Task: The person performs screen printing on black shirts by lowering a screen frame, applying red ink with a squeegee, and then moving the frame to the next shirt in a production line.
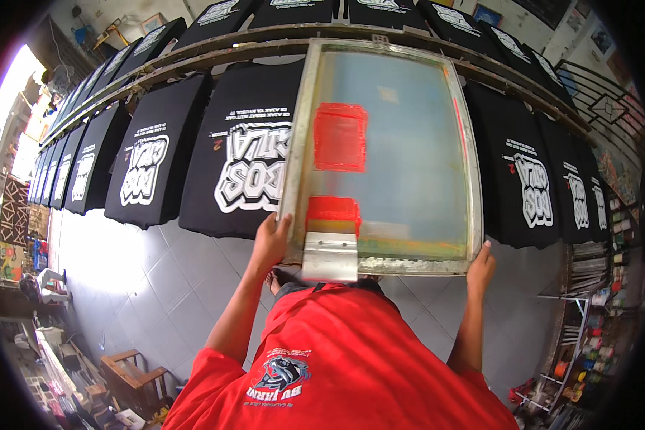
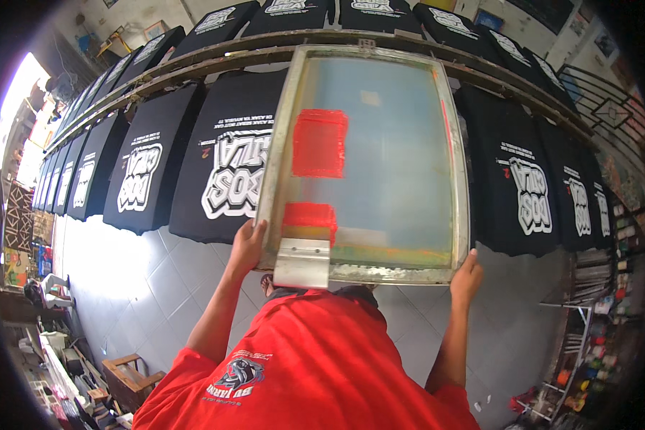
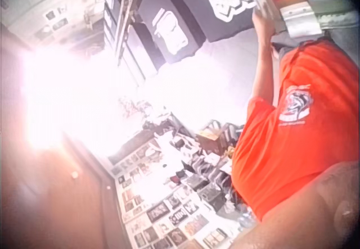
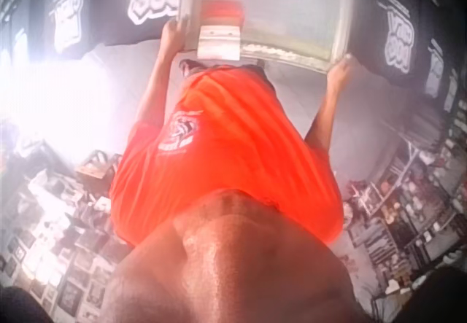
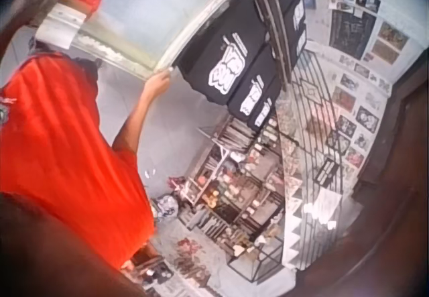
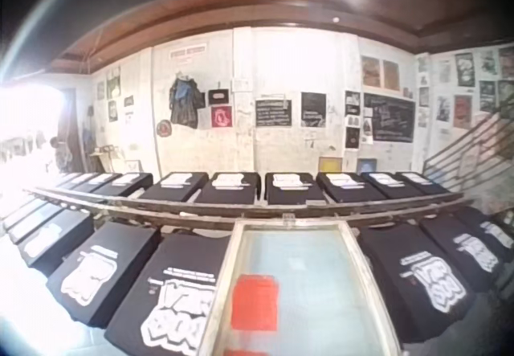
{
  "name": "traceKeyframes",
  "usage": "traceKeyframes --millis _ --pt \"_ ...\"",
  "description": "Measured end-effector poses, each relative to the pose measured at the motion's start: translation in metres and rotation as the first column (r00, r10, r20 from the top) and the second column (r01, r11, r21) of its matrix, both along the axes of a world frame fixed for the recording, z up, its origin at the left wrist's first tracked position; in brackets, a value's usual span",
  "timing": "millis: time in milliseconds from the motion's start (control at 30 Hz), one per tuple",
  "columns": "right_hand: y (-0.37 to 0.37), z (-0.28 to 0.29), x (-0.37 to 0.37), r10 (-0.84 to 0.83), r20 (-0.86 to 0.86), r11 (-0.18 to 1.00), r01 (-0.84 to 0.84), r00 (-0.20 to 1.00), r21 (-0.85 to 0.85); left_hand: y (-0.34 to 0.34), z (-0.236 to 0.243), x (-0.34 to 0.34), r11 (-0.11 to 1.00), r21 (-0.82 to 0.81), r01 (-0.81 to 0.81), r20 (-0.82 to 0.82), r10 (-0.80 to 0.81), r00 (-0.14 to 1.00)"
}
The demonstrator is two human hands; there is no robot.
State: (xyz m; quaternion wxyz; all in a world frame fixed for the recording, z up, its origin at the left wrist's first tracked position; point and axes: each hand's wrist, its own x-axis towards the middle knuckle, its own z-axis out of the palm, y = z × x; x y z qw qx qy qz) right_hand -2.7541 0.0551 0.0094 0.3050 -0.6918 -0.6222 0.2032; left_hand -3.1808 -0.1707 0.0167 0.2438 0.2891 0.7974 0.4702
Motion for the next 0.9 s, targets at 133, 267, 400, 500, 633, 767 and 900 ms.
traceKeyframes --millis 133,267,400,500,633,767,900 --pt "-0.075 0.003 -0.105 0.081 -0.027 0.992 -0.083 0.996 -0.094 -0.080 -0.009 -0.102 1.000 0.020 -0.011 0.052 0.010 0.999" --pt "-0.146 -0.023 -0.221 0.149 -0.010 0.988 -0.150 0.989 -0.026 -0.174 -0.019 -0.214 0.982 -0.108 -0.154 -0.030 0.152 0.988" --pt "-0.197 -0.026 -0.292 0.130 -0.121 0.991 -0.134 0.984 -0.022 -0.214 0.005 -0.265 0.996 -0.085 -0.043 -0.014 0.042 0.999" --pt "-0.215 -0.024 -0.316 0.119 -0.084 0.990 -0.125 0.989 -0.067 -0.237 -0.008 -0.291 0.996 -0.068 -0.051 0.000 0.051 0.999" --pt "-0.223 -0.030 -0.329 0.098 -0.050 0.992 -0.101 0.994 -0.076 -0.243 -0.030 -0.315 0.998 -0.052 -0.016 0.012 0.017 1.000" --pt "-0.222 -0.035 -0.335 0.080 -0.048 0.996 -0.082 0.996 -0.043 -0.239 -0.038 -0.319 0.998 0.025 -0.064 0.017 0.064 0.998" --pt "-0.217 -0.034 -0.336 0.060 -0.034 0.996 -0.062 0.998 -0.065 -0.226 -0.023 -0.318 0.999 -0.046 -0.019 -0.027 0.018 0.999"
